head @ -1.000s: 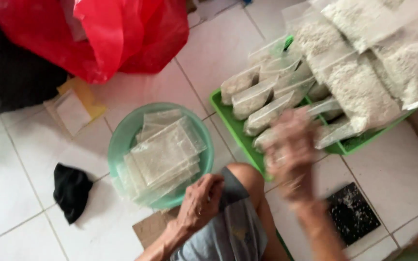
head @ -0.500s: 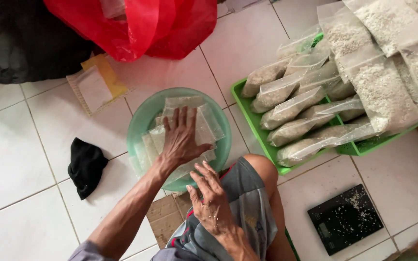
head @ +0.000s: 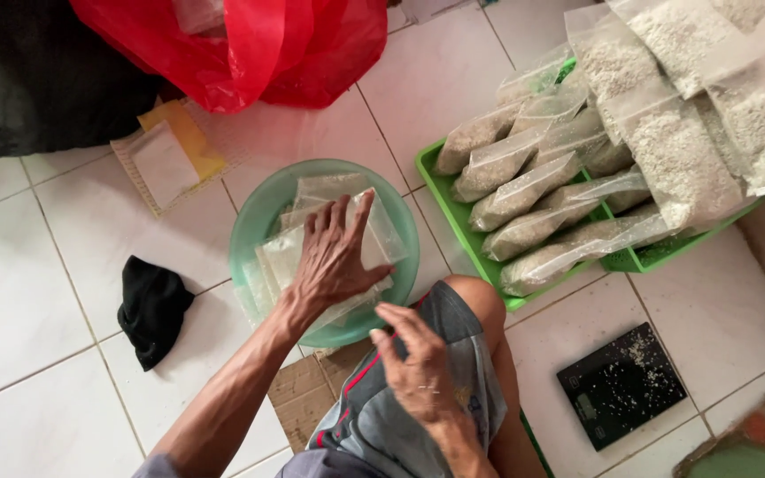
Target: Scooping granular food material from a large container into small plastic bags and weighing them on a digital scale.
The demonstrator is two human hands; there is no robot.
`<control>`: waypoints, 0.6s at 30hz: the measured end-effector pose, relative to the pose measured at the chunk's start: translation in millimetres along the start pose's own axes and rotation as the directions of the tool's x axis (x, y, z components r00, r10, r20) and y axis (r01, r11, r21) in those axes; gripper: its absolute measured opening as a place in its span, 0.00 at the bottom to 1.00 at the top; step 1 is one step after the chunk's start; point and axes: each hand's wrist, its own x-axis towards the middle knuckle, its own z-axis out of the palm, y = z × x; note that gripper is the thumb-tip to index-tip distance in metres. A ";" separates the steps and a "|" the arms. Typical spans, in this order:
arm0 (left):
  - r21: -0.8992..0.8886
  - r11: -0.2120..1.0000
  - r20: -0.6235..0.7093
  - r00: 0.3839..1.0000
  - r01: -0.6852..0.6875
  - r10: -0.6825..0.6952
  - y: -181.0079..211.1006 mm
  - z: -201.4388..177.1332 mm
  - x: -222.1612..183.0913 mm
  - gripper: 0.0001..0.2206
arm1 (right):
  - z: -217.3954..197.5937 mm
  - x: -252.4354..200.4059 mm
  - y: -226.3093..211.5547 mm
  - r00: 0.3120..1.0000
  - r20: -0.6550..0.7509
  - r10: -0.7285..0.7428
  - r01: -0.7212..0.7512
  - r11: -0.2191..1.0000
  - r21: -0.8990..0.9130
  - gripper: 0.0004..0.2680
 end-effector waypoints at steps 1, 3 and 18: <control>-0.045 0.999 -0.025 0.999 -0.030 0.029 4.3 -14.3 -2.8 0.55 | -8.9 1.9 -5.6 0.997 -0.050 0.052 -0.053 0.998 -0.027 0.12; -0.088 0.994 -0.054 0.997 -0.064 0.060 18.5 -43.8 -8.6 0.56 | -28.9 5.6 -14.3 0.989 -0.105 0.100 -0.105 0.993 -0.052 0.11; -0.482 0.654 -0.306 0.811 -0.583 0.498 153.5 -126.1 -11.4 0.47 | -149.1 -26.9 -37.1 0.829 -0.372 0.419 -0.235 0.863 0.447 0.05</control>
